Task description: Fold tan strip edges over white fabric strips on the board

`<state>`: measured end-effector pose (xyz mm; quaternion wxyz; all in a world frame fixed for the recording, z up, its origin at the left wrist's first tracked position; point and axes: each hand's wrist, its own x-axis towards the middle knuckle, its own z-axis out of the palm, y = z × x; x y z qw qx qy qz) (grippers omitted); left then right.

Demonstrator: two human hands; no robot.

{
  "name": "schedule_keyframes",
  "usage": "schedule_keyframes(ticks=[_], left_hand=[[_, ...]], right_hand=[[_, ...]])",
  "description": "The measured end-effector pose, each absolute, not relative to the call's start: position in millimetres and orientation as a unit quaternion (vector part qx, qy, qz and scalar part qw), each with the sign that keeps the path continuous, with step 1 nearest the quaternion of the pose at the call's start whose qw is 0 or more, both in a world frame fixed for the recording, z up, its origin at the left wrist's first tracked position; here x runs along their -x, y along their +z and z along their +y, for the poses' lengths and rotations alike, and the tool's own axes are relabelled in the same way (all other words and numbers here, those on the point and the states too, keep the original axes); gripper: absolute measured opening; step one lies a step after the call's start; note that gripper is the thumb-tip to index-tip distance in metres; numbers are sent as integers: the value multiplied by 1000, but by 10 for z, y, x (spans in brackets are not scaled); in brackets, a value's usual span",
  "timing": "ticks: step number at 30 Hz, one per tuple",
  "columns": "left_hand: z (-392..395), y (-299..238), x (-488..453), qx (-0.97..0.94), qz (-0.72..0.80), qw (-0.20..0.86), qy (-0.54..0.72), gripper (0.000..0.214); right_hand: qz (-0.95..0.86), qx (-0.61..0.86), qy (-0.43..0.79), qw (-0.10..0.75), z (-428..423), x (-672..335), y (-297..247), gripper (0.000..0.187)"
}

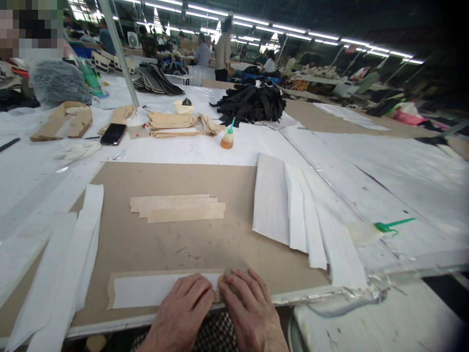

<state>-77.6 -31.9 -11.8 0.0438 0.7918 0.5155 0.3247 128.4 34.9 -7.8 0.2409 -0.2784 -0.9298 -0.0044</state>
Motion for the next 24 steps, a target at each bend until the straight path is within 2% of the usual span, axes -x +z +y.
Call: schedule_keyframes(ticks=[4, 8, 12, 24], left_hand=[[-312, -116, 785, -789, 525, 23, 319, 34], [-320, -197, 797, -787, 541, -6, 296, 33], [-316, -281, 783, -783, 555, -4, 280, 32], [-223, -134, 766, -784, 542, -66, 295, 43]], right_hand=[[-926, 285, -1, 247, 345, -1272, -49, 37], [-918, 306, 78, 240, 376, -1286, 1, 34], [-893, 327, 136, 278, 417, -1301, -15, 32], [-881, 340, 132, 301, 424, -1308, -167, 35]])
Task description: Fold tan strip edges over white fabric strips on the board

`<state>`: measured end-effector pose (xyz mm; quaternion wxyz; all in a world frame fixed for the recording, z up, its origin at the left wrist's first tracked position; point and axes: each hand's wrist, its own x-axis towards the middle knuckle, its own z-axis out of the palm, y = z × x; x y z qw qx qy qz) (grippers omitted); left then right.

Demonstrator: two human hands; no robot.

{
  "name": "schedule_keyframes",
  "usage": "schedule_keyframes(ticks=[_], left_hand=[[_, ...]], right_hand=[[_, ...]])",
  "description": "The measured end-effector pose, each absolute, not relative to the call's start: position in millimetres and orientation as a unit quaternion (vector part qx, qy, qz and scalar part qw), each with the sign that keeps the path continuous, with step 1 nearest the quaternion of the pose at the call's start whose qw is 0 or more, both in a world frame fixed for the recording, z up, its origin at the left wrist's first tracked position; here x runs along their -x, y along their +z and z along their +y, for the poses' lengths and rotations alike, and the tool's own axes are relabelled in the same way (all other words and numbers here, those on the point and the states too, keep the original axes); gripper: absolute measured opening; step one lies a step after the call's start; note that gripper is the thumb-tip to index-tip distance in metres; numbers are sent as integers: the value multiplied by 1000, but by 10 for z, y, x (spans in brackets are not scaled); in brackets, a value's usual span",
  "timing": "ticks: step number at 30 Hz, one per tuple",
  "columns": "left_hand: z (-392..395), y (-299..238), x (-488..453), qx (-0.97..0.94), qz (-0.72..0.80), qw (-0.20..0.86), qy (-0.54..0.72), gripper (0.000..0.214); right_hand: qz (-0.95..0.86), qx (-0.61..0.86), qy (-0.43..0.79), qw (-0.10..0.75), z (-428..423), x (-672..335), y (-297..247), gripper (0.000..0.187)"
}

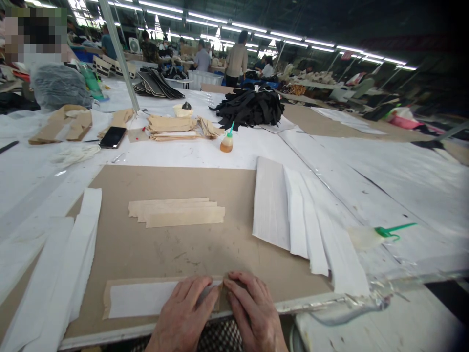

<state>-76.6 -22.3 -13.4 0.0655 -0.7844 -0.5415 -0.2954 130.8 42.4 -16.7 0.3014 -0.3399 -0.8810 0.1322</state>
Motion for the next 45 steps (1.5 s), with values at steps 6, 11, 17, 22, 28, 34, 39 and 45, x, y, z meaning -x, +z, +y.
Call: schedule_keyframes(ticks=[6, 11, 17, 22, 28, 34, 39, 45], left_hand=[[-208, -146, 763, 786, -539, 77, -292, 46], [-199, -134, 759, 790, -538, 70, -285, 44], [-199, -161, 746, 791, -543, 77, -273, 37], [-197, -156, 762, 791, -542, 80, -272, 39], [-208, -160, 759, 794, -541, 71, -267, 42], [-212, -157, 756, 792, -540, 78, -273, 43], [-238, -154, 764, 794, -546, 49, -264, 33], [-301, -227, 729, 780, -573, 9, -250, 34]], right_hand=[[-896, 339, 112, 265, 459, -1279, -94, 35], [-903, 327, 99, 261, 496, -1256, -61, 34], [-912, 317, 105, 240, 545, -1248, -3, 34], [-912, 315, 128, 228, 576, -1236, 24, 35], [-920, 311, 118, 209, 599, -1234, 33, 36], [-927, 299, 78, 213, 594, -1220, 50, 32], [-940, 284, 1, 190, 536, -1194, 38, 37], [-912, 334, 93, 219, 509, -1249, -4, 38]])
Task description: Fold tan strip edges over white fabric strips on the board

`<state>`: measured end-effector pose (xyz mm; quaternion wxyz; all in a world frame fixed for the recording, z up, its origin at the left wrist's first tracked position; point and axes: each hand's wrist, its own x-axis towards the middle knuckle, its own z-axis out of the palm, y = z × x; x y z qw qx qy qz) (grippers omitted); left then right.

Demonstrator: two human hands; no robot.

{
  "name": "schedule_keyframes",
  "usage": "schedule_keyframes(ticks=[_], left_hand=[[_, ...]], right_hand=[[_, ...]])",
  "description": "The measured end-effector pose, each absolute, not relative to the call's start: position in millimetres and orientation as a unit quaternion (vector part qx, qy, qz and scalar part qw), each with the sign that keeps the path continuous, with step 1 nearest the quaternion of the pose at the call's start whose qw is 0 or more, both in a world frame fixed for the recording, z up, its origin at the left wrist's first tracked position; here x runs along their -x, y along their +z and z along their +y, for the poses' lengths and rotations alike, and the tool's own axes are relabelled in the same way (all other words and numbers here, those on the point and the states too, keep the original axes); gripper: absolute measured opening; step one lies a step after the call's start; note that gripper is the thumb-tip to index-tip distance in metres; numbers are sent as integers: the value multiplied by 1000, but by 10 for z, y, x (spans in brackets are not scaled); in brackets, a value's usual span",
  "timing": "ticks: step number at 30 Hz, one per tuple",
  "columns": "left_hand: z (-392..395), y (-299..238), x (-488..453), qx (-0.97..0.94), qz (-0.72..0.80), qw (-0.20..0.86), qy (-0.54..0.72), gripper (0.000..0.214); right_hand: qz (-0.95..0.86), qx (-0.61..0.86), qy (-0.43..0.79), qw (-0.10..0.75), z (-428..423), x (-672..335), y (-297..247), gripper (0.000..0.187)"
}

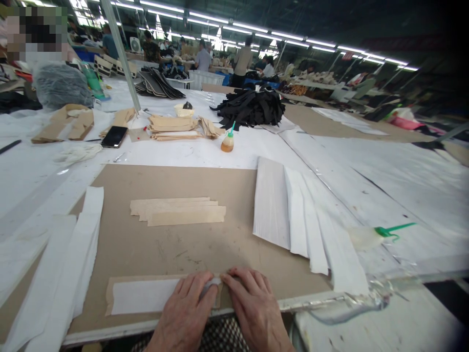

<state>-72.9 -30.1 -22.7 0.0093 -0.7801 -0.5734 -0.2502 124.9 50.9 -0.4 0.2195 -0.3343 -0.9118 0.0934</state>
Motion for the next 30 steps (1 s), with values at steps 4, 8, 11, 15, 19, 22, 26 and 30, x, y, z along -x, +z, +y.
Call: schedule_keyframes(ticks=[4, 8, 11, 15, 19, 22, 26, 30], left_hand=[[-320, -244, 730, 781, -576, -13, -240, 33], [-315, -234, 750, 795, -563, -15, -226, 35], [-311, -244, 755, 797, -562, -16, -222, 35], [-316, -268, 756, 799, -561, -16, -218, 36], [-320, -275, 766, 799, -560, -17, -217, 36], [-318, -282, 768, 800, -557, -16, -221, 36], [-321, -289, 751, 798, -561, -15, -220, 34], [-329, -274, 747, 791, -568, -26, -225, 35]], right_hand=[[-892, 327, 166, 266, 475, -1323, -86, 38], [-891, 317, 170, 276, 430, -1346, -152, 39], [-899, 313, 153, 266, 421, -1335, -153, 40], [-905, 312, 134, 255, 433, -1329, -108, 40], [-913, 320, 111, 229, 418, -1314, -118, 42], [-913, 329, 75, 230, 363, -1266, -205, 44], [-905, 337, 24, 258, 297, -1211, -253, 43], [-900, 346, 102, 243, 326, -1239, -98, 37]])
